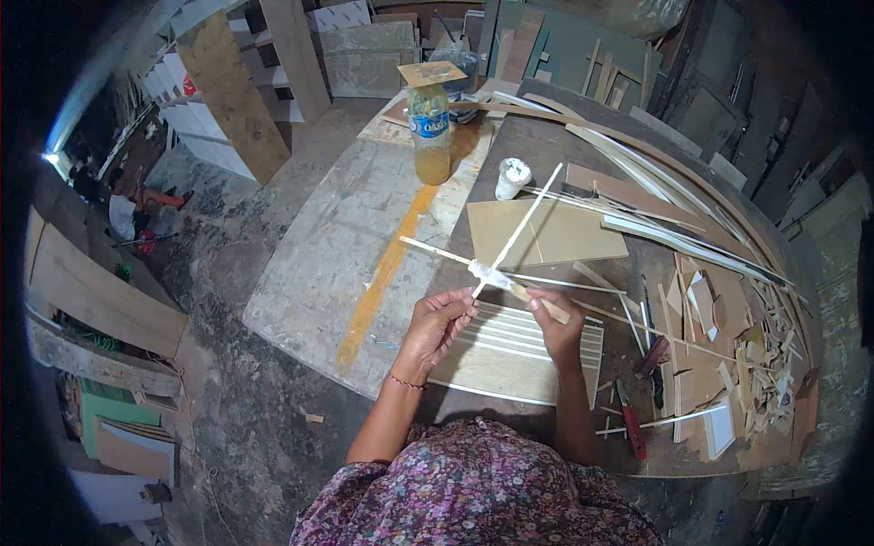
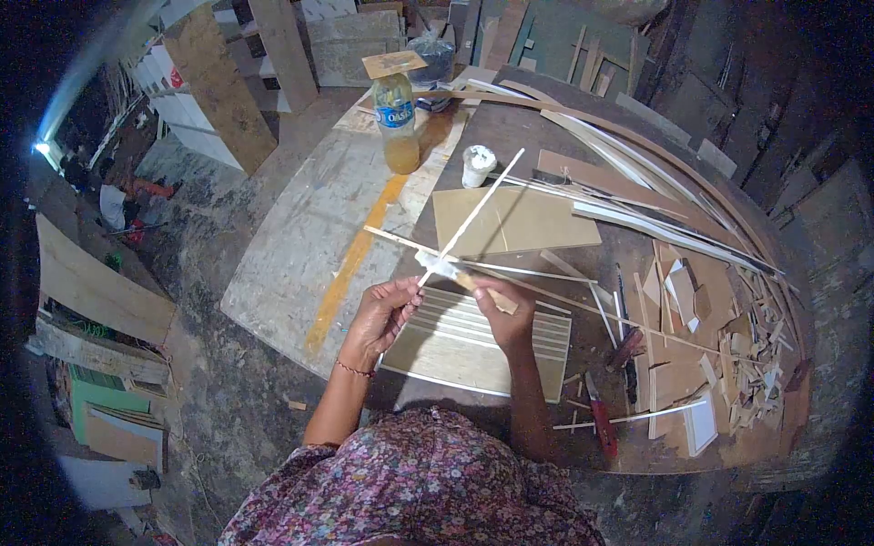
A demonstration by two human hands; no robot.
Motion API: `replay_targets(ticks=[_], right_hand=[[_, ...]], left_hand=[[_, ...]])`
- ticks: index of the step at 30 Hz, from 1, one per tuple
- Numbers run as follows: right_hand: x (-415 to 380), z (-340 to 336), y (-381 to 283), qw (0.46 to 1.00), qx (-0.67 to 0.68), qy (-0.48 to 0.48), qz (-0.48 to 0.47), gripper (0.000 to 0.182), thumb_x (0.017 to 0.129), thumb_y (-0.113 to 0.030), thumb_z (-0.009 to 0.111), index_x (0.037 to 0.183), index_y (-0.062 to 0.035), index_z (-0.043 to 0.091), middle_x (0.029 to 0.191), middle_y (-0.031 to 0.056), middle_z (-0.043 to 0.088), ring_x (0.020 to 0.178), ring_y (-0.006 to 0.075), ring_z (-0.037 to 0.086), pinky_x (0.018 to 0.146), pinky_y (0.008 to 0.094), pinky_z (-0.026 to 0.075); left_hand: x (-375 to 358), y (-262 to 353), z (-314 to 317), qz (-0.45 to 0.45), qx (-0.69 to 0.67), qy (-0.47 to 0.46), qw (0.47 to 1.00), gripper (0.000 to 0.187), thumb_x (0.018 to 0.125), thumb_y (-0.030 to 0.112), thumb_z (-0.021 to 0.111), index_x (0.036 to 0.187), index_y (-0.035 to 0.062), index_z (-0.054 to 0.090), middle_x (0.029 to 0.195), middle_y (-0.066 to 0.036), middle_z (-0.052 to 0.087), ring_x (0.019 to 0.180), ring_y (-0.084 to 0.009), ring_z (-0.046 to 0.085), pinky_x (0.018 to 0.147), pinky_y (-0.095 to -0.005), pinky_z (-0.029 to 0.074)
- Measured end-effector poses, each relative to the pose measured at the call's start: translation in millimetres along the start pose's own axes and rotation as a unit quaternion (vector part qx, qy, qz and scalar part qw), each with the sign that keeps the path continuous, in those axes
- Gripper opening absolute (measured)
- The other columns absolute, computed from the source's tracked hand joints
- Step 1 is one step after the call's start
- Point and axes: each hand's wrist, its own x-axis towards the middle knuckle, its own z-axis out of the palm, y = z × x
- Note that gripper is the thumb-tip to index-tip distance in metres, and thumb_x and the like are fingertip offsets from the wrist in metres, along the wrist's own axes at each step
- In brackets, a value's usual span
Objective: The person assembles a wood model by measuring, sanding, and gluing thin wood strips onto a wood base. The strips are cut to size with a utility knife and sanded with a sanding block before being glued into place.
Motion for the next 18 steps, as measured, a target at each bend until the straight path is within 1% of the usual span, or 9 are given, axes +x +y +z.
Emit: replay_targets(ticks=[1, 4, 5, 8, 9, 12, 13, 16, 18], right_hand=[[-1, 0, -5, 1.0, -0.007, -0.009, 0.01, 0.013, 0.075, -0.003, 0.059, 0.087, -0.004, 0.063, 0.077, 0.0038, 0.062, 0.07, 0.0089, 0.055, 0.065, 0.0222, 0.044], [3, -5, 8, 0.989, 0.129, 0.042, 0.058, 0.013, 0.077, -0.004, 0.057, 0.088, -0.0029, 0.062, 0.077, 0.0042, 0.062, 0.069, 0.0108, 0.056, 0.065, 0.0232, 0.045], [7, -7, 15, 0.984, 0.166, 0.057, 0.034, 0.014, 0.079, -0.007, 0.056, 0.091, -0.001, 0.06, 0.078, 0.0056, 0.062, 0.068, 0.0125, 0.057, 0.065, 0.0247, 0.046], [15, -8, 28, 0.974, 0.195, 0.107, 0.039, 0.018, 0.081, -0.011, 0.055, 0.095, 0.0009, 0.058, 0.077, 0.0069, 0.061, 0.066, 0.0124, 0.056, 0.064, 0.0247, 0.045], [15, -6, 36, 0.975, 0.196, 0.107, 0.017, 0.019, 0.082, -0.013, 0.054, 0.094, 0.0014, 0.058, 0.078, 0.0074, 0.062, 0.066, 0.0125, 0.056, 0.064, 0.0248, 0.045], [9, 0, 40, 0.972, 0.208, 0.092, 0.064, 0.022, 0.085, -0.017, 0.05, 0.091, 0.0026, 0.057, 0.081, 0.0117, 0.06, 0.068, 0.0161, 0.056, 0.062, 0.0274, 0.046], [6, 4, 39, 0.964, 0.242, 0.091, 0.058, 0.02, 0.083, -0.013, 0.051, 0.093, 0.0034, 0.059, 0.075, 0.0101, 0.062, 0.066, 0.0136, 0.056, 0.065, 0.0264, 0.045], [-4, 10, 28, 0.962, 0.253, 0.039, 0.095, 0.021, 0.084, -0.013, 0.049, 0.091, 0.0046, 0.058, 0.075, 0.012, 0.062, 0.065, 0.014, 0.056, 0.065, 0.0263, 0.045], [-6, 10, 29, 0.967, 0.234, 0.029, 0.091, 0.021, 0.084, -0.012, 0.048, 0.091, 0.0046, 0.059, 0.077, 0.0126, 0.062, 0.065, 0.0144, 0.056, 0.066, 0.0268, 0.045]], left_hand=[[0, 0, 1, -0.004, -0.004, 0.006, 1.0, 0.015, 0.079, 0.002, 0.054, 0.092, -0.0051, 0.056, 0.077, -0.008, 0.06, 0.062, -0.0068, 0.055, 0.054, -0.0136, 0.046], [1, 1, 1, -0.008, -0.018, 0.015, 1.0, 0.016, 0.079, 0.002, 0.054, 0.093, -0.006, 0.055, 0.077, -0.008, 0.06, 0.061, -0.0074, 0.055, 0.053, -0.0137, 0.046], [2, 0, 0, -0.008, -0.024, 0.014, 1.0, 0.016, 0.079, 0.001, 0.054, 0.093, -0.0062, 0.055, 0.077, -0.009, 0.06, 0.061, -0.0076, 0.055, 0.052, -0.0138, 0.046], [0, 1, 2, -0.016, -0.026, 0.015, 0.999, 0.017, 0.079, 0.0, 0.053, 0.094, -0.0068, 0.054, 0.077, -0.009, 0.059, 0.06, -0.008, 0.054, 0.052, -0.0141, 0.046], [0, 2, 3, -0.021, -0.023, 0.016, 0.999, 0.017, 0.079, 0.0, 0.053, 0.094, -0.0069, 0.054, 0.077, -0.009, 0.059, 0.06, -0.0081, 0.054, 0.051, -0.0142, 0.045], [-1, 2, 4, -0.022, -0.032, 0.01, 0.999, 0.018, 0.078, -0.001, 0.052, 0.095, -0.0071, 0.054, 0.076, -0.01, 0.059, 0.06, -0.0082, 0.054, 0.051, -0.0144, 0.045], [1, -1, 2, -0.022, -0.042, 0.001, 0.999, 0.017, 0.078, -0.001, 0.052, 0.095, -0.0068, 0.054, 0.077, -0.01, 0.06, 0.061, -0.0088, 0.055, 0.053, -0.0145, 0.046], [6, -5, -6, -0.022, -0.068, -0.022, 0.997, 0.018, 0.078, -0.003, 0.052, 0.096, -0.0066, 0.054, 0.079, -0.011, 0.06, 0.064, -0.0105, 0.057, 0.056, -0.0149, 0.048], [7, -6, -6, -0.021, -0.082, -0.032, 0.996, 0.021, 0.077, -0.004, 0.052, 0.098, -0.0072, 0.052, 0.08, -0.012, 0.06, 0.065, -0.0113, 0.058, 0.058, -0.0153, 0.049]])
